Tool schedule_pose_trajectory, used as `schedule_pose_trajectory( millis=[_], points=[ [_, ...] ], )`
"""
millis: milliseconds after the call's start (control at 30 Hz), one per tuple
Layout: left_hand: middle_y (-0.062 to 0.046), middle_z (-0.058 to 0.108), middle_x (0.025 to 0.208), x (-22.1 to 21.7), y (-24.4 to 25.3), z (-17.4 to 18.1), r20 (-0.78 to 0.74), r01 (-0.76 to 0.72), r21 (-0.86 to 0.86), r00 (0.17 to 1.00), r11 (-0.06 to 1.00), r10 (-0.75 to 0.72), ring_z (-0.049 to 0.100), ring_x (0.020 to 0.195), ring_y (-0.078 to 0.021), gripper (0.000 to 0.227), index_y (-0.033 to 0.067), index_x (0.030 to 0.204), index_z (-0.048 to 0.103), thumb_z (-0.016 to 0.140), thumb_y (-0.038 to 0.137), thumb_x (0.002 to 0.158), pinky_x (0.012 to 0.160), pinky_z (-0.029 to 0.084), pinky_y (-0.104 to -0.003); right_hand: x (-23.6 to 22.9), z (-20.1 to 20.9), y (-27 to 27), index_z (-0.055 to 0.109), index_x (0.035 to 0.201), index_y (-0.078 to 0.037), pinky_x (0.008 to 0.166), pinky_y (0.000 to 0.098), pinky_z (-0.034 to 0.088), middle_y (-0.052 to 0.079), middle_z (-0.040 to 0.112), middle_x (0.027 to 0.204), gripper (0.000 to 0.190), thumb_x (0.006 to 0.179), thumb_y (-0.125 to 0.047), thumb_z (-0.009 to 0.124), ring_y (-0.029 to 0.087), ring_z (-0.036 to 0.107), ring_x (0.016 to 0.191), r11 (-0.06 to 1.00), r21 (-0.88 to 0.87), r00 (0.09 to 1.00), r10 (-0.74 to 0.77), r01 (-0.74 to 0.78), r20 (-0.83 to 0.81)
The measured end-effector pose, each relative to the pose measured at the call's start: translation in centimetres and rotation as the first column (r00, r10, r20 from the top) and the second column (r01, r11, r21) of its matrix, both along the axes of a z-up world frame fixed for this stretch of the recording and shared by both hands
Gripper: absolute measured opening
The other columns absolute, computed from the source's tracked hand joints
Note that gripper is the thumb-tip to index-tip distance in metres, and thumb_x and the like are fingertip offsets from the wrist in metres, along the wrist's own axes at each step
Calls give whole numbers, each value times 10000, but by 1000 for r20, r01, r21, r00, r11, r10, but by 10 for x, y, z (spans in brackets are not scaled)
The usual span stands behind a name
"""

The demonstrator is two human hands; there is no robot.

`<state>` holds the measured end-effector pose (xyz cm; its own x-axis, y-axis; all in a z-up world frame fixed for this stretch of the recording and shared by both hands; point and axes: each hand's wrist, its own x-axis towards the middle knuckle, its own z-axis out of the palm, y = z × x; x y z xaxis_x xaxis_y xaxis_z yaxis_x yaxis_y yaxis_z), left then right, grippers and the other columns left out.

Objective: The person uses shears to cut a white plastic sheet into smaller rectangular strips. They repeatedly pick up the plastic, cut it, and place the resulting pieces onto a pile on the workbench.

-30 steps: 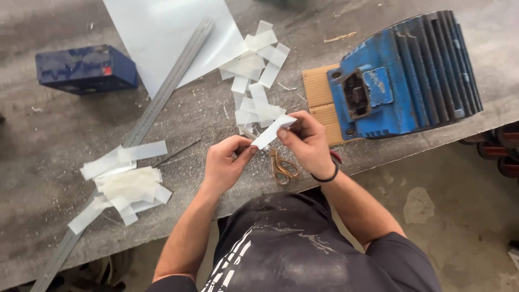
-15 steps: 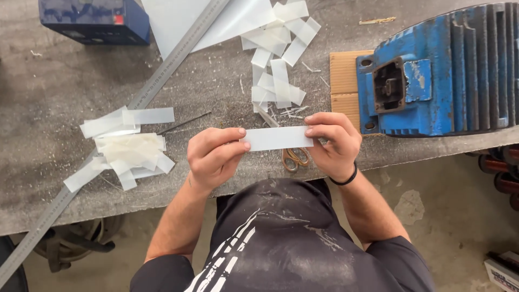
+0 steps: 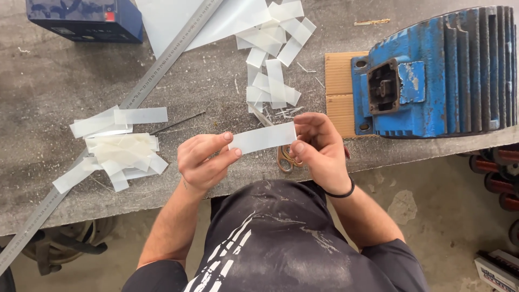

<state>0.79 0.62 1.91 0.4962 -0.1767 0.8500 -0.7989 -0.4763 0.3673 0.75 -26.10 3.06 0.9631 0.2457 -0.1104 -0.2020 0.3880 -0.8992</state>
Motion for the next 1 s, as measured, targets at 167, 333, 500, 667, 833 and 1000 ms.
schedule_pose_trajectory(
  millis=[167,333,500,667,833,1000],
  points=[
    [-109,679,1170,-2,0,-4,-1,8,-28,1000,1000,-9,719,771,-214,212,94,949,789,804,-53,798,630,563,-310,-4,-4,9,534,1354,-22,830,231,526,46,654,1125,448,957,71,721,79,632,966,998,-59,978,-24,37,208],
    [-142,696,1208,-1,-3,-5,-58,40,-33,997,999,-42,729,775,-210,197,90,985,776,789,-44,841,620,554,-314,-7,-7,8,591,1202,4,776,232,561,58,687,1058,311,943,85,743,81,673,940,972,-219,956,-17,84,293],
    [-159,691,1269,-2,-12,-4,-132,90,-90,986,992,-101,761,886,-250,320,76,1175,675,752,-44,889,708,606,-338,-5,-5,7,594,1193,4,763,231,558,62,715,1023,299,944,78,742,84,682,909,975,-211,972,-13,64,235],
    [-198,664,1332,-2,-23,6,-252,110,-192,955,975,-158,779,1066,-318,433,39,1322,588,661,-73,911,856,655,-375,-8,-10,4,594,1196,4,852,239,553,66,698,1048,282,959,80,726,93,676,961,973,-212,972,-35,86,233],
    [-153,660,1375,-4,-31,30,-339,110,-170,927,979,-163,725,1214,-301,572,54,1423,539,606,-116,880,999,618,-369,-9,-20,6,604,1176,-8,688,227,535,57,686,986,265,954,63,730,89,651,806,978,-151,978,-115,143,177],
    [-95,682,1351,-8,-33,34,-377,54,-118,921,992,-95,727,1175,-281,634,82,1452,533,569,-136,858,971,597,-357,-8,-22,11,583,1157,-12,642,237,528,57,663,977,251,960,62,721,99,639,754,980,-137,977,-117,143,179]
  ],
)
